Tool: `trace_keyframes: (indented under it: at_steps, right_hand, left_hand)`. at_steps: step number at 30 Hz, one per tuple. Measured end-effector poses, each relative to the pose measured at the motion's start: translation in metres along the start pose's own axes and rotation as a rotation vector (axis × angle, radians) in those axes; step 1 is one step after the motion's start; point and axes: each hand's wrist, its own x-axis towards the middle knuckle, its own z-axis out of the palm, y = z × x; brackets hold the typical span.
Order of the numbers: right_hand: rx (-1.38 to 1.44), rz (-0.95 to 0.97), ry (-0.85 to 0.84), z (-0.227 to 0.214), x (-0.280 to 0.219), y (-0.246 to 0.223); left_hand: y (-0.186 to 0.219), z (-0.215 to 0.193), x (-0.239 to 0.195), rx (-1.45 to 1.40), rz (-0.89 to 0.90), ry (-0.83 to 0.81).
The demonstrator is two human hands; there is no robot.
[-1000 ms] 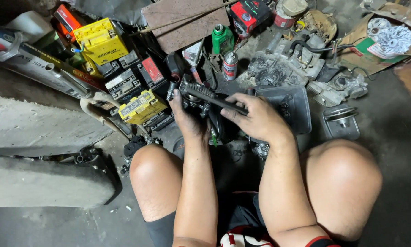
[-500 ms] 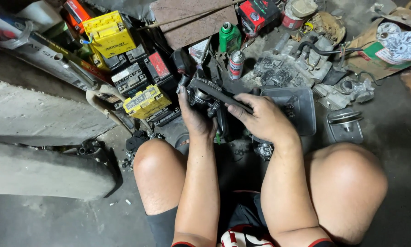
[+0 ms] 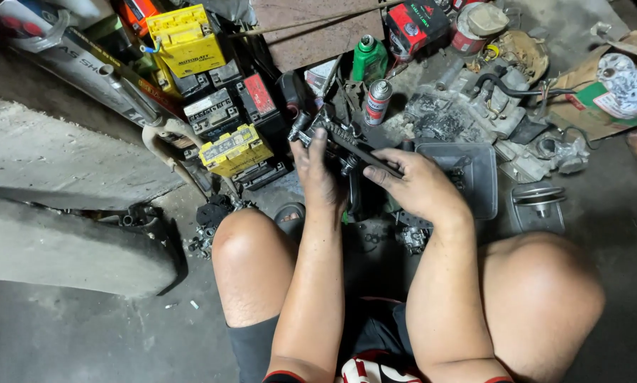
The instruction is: Sanding the surface of a metal engine component using a hand-held sanding block to clean or level the surface.
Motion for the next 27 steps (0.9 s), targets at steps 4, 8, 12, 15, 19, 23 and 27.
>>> trace_keyframes:
  at_steps: [4,8,12,15,19,23,27]
  right_hand:
    - [-0.009,0.007,0.004,0.003,0.005,0.005]
    - [-0.009,0.028,0.005,0.004,0.006,0.003]
    - [-0.023,-0.008,0.013,0.007,0.009,0.011]
    - [-0.014,-0.039,0.040,0.007,0.011,0.009]
    - [0.010,-0.070,0.050,0.005,0.004,0.003]
    - [0.108,-0.244,0.106,0.000,-0.001,-0.004]
    - [0.189,-0.272,0.225,0.000,-0.003,-0.008]
  left_hand:
    - [0.000,0.003,-0.004,0.095,0.046,-0.032]
    - [0.006,0.010,-0.008,0.141,0.054,-0.049]
    - [-0.015,-0.010,0.005,0.102,-0.001,0.002]
    - [-0.010,-0.006,0.007,0.053,-0.004,-0.030]
    - [-0.008,-0.007,0.010,-0.048,-0.034,0.077]
    - [-0.017,-0.019,0.029,-0.048,-0.069,0.139]
    - [-0.007,-0.012,0.021,-0.121,-0.089,0.078]
